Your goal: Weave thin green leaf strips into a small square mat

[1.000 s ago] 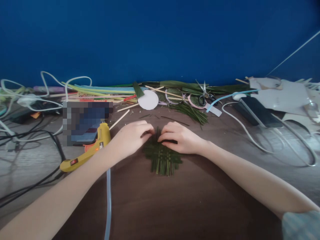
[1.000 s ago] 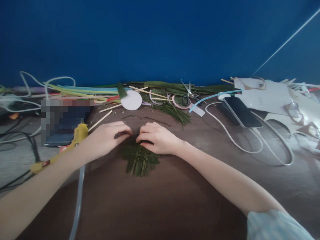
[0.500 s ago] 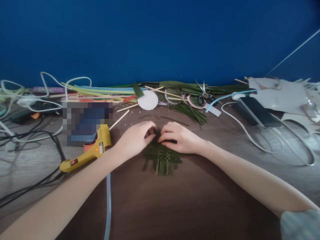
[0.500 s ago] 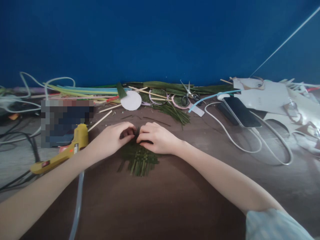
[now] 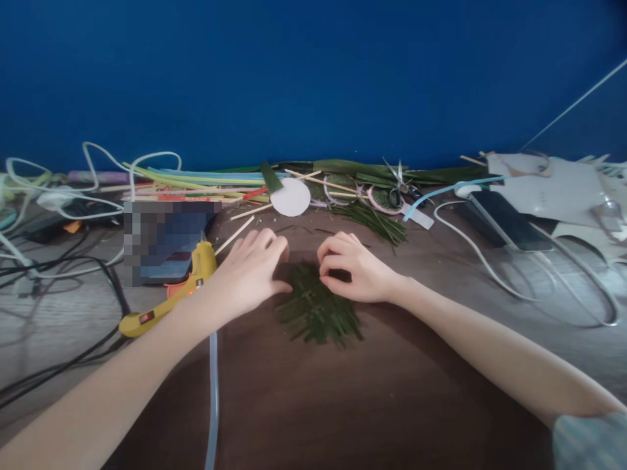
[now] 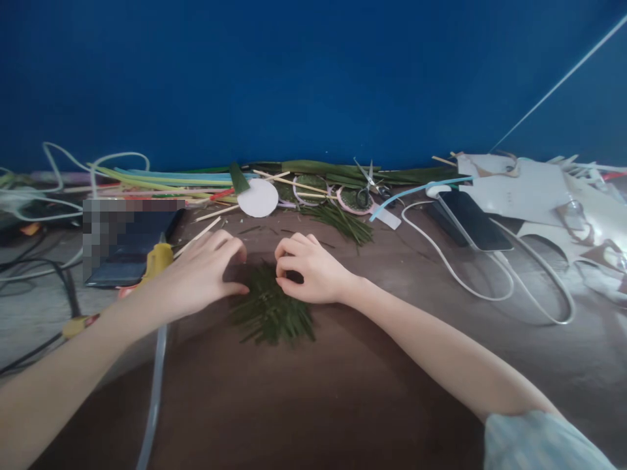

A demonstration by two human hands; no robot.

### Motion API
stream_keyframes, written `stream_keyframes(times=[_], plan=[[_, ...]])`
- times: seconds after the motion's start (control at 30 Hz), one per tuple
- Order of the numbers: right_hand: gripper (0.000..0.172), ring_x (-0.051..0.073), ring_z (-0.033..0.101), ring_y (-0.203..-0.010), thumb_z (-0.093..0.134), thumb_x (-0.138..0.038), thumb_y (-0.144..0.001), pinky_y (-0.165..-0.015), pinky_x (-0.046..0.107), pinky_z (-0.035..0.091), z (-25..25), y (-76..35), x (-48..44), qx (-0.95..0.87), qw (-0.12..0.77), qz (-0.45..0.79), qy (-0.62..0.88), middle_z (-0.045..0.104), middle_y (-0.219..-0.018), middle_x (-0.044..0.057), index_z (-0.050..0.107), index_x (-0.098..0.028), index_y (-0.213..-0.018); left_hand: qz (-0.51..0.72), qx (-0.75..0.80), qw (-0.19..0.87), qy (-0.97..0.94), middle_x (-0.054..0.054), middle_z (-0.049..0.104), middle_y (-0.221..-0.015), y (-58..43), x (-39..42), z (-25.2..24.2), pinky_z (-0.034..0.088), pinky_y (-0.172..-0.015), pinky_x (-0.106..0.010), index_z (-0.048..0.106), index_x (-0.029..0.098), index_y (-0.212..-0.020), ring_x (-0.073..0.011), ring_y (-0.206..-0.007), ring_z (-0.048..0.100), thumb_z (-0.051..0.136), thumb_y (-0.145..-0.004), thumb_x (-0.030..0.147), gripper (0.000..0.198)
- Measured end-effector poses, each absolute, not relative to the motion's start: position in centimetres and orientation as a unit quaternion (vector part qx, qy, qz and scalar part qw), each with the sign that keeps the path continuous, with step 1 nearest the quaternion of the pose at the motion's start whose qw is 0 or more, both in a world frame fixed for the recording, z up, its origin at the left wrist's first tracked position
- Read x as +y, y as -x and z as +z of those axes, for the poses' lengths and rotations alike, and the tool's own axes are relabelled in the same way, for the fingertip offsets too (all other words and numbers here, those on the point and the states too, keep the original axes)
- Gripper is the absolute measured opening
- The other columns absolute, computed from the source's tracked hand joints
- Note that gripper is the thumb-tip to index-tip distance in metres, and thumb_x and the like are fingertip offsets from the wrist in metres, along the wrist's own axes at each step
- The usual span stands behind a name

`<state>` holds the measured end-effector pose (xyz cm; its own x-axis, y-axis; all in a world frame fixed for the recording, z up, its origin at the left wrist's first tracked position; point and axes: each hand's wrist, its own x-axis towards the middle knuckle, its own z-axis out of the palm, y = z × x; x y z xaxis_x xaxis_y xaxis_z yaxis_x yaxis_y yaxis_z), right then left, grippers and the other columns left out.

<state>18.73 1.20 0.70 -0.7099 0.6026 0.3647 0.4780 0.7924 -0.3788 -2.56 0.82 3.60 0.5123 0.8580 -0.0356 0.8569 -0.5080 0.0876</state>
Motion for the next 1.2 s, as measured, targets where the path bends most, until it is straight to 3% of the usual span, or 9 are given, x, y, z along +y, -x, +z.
stream_keyframes(times=[0.1,0.2,0.4,0.53,1.2], plan=[[0.007,0.018,0.043,-0.085,0.054,-0.018,-0.075,-0.074,0.033,0.03,0.7,-18.8,1.2,-0.907,0.248,0.128,0.316,0.054,-0.09,0.005,0.054,-0.018,-0.068,0.039,0.495,0.02,-0.868,-0.005,0.05,-0.091,2.8,1.1,3.6,0.038,-0.078,-0.037,0.049,0.019,-0.085,-0.0255,-0.093,0.046,0.064,-0.07,0.033,0.025],[0.008,0.018,0.042,-0.086,0.058,-0.023,-0.072,-0.074,0.033,0.03,0.6,-18.8,1.1,-0.896,0.245,0.127,0.349,0.052,-0.092,0.005,0.052,-0.018,-0.072,0.063,0.489,0.07,-0.867,-0.003,0.051,-0.089,2.6,0.7,3.8,0.039,-0.079,-0.036,0.05,0.019,-0.082,-0.0221,-0.09,0.048,0.057,-0.076,0.031,0.016],[0.021,0.021,0.042,-0.089,0.061,-0.032,-0.072,-0.076,0.034,0.031,0.5,-18.5,0.8,-0.895,0.219,0.136,0.365,0.053,-0.095,0.006,0.051,-0.018,-0.084,0.03,0.496,0.104,-0.862,-0.003,0.053,-0.085,1.7,-0.8,3.2,0.04,-0.073,-0.035,0.048,0.017,-0.084,-0.0216,-0.084,0.051,0.063,-0.072,0.036,0.027],[0.024,0.021,0.043,-0.091,0.06,-0.032,-0.074,-0.076,0.033,0.031,0.3,-18.3,0.8,-0.904,0.207,0.142,0.346,0.056,-0.094,0.006,0.054,-0.018,-0.092,0.034,0.503,0.106,-0.857,-0.003,0.053,-0.085,1.8,-0.9,2.5,0.041,-0.072,-0.033,0.048,0.017,-0.083,-0.0206,-0.082,0.052,0.065,-0.072,0.031,0.024],[0.021,0.02,0.044,-0.087,0.062,-0.033,-0.073,-0.073,0.032,0.03,0.4,-18.3,1.0,-0.899,0.195,0.147,0.362,0.056,-0.088,0.004,0.055,-0.018,-0.086,0.051,0.495,0.106,-0.861,-0.003,0.053,-0.086,1.7,-0.8,2.2,0.042,-0.075,-0.034,0.052,0.016,-0.084,-0.0201,-0.084,0.052,0.065,-0.073,0.027,0.02]])
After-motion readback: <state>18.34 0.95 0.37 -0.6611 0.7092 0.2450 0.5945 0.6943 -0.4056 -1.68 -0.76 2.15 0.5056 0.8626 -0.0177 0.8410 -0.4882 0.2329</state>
